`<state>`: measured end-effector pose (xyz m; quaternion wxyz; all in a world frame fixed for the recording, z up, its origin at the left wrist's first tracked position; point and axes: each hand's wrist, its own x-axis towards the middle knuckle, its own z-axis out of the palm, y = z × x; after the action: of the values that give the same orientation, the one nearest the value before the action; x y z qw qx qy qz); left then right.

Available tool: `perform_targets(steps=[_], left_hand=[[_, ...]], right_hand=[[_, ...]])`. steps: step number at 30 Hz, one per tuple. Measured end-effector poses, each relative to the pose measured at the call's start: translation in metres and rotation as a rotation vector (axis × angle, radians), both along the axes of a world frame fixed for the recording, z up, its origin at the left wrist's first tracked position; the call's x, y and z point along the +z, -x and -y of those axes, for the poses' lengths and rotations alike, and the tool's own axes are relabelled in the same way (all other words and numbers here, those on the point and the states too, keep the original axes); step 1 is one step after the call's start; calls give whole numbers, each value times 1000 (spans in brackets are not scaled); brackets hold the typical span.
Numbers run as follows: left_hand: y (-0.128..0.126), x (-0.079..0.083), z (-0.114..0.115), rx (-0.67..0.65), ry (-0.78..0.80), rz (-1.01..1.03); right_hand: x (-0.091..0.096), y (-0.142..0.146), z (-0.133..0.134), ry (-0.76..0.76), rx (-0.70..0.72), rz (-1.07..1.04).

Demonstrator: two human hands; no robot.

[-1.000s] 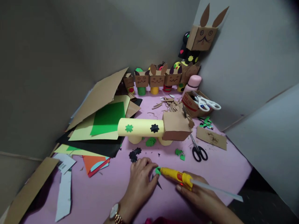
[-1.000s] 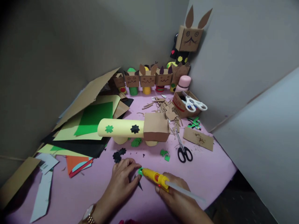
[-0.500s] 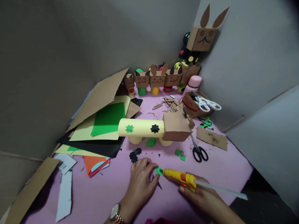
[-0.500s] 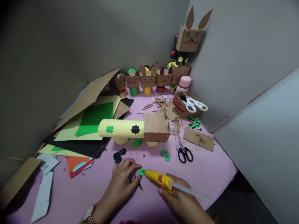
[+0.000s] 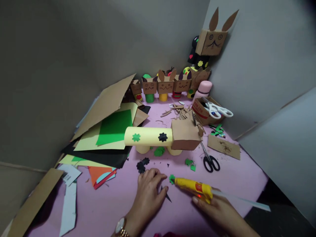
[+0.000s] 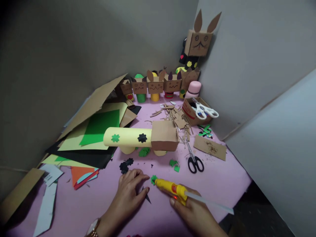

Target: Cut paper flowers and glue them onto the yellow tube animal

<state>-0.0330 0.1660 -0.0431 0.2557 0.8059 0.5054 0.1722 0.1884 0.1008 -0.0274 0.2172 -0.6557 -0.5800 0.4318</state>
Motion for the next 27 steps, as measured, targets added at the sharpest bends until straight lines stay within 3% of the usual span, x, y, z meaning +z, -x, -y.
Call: perform_targets(steps=[6,21,27], left_hand=[[0,10,-5,14,92,9],[-27,21,-19,84,163,-24],[-23,18,-18,107,177,16]], right_hand=[[-2,-4,-1,92,9,-263],[-6,-2,0,59,23,-361],[-5,-4,-1,86,17,-388]])
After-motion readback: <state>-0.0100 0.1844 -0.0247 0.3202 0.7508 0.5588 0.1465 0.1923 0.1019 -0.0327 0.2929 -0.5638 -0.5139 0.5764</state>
